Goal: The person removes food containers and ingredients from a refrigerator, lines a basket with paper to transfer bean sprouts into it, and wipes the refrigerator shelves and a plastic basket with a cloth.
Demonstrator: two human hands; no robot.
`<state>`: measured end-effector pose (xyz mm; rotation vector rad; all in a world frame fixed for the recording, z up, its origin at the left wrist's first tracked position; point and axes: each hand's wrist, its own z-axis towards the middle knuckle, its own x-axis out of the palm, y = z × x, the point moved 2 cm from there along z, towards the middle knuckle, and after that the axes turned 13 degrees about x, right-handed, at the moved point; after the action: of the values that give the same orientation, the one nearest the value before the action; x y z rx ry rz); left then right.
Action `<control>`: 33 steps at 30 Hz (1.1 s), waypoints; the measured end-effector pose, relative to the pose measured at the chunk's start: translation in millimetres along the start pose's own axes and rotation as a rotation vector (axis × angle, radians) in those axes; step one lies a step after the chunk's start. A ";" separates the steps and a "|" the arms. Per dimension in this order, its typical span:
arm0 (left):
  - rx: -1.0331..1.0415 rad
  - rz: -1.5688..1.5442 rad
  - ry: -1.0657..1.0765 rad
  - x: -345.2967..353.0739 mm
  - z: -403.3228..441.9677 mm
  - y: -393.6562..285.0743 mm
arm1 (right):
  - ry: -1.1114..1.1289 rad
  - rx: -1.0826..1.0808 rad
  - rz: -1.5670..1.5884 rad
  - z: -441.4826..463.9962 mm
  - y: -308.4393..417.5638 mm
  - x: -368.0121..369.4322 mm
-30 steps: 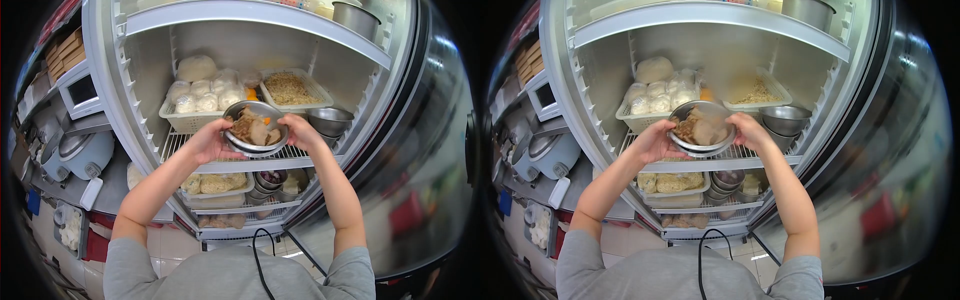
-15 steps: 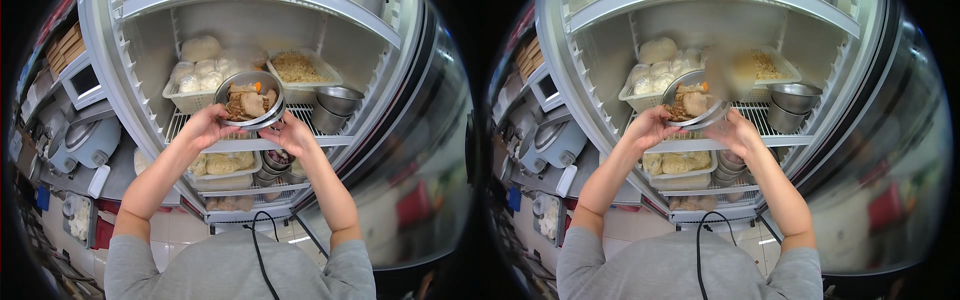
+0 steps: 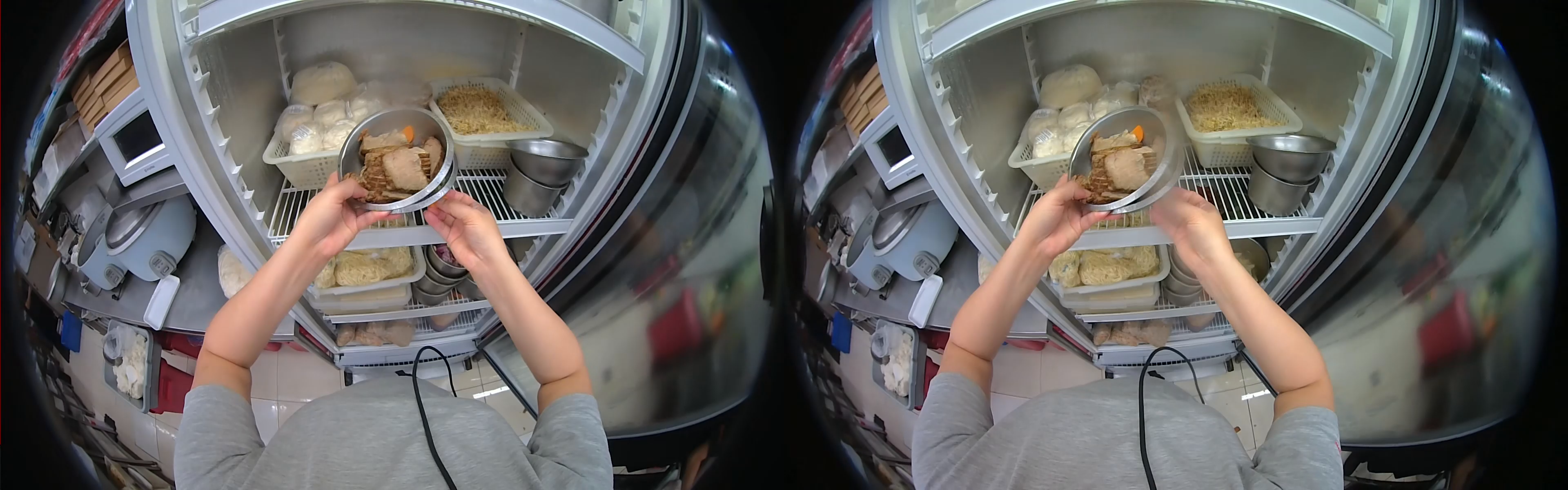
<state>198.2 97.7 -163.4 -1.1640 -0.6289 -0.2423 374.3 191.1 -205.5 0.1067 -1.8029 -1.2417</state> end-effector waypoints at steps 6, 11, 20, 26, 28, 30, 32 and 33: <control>-0.073 -0.152 -0.020 -20.6 -21.8 -19.6 | -0.013 -0.094 -0.143 1.2 15.3 15.6; -0.060 -0.149 -0.108 -36.6 -47.6 -34.7 | -0.019 -0.834 -0.383 -6.7 77.8 64.2; -0.027 -0.100 -0.227 -54.6 -64.6 -43.6 | 0.107 -0.529 -1.373 58.2 99.1 140.1; 0.018 -0.127 -0.304 -70.7 -98.6 -55.1 | -0.392 -0.633 -1.902 205.7 140.8 66.7; 0.046 -0.125 -0.331 -70.1 -116.5 -58.7 | -0.402 -0.466 -2.113 236.7 129.4 53.8; 0.090 -0.150 -0.310 -72.2 -135.9 -62.2 | -0.408 -0.387 -2.132 251.3 122.7 50.5; 0.086 -0.162 -0.360 -78.8 -159.5 -65.8 | -0.441 -0.334 -2.136 265.2 119.6 48.3; 0.092 -0.171 -0.372 -82.7 -171.2 -66.8 | -0.449 -0.341 -2.117 274.1 122.3 45.5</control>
<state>156.2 -95.7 -201.7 -1.0750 -1.0590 -0.1392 201.2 418.2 -102.4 2.0325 -1.2828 -3.0183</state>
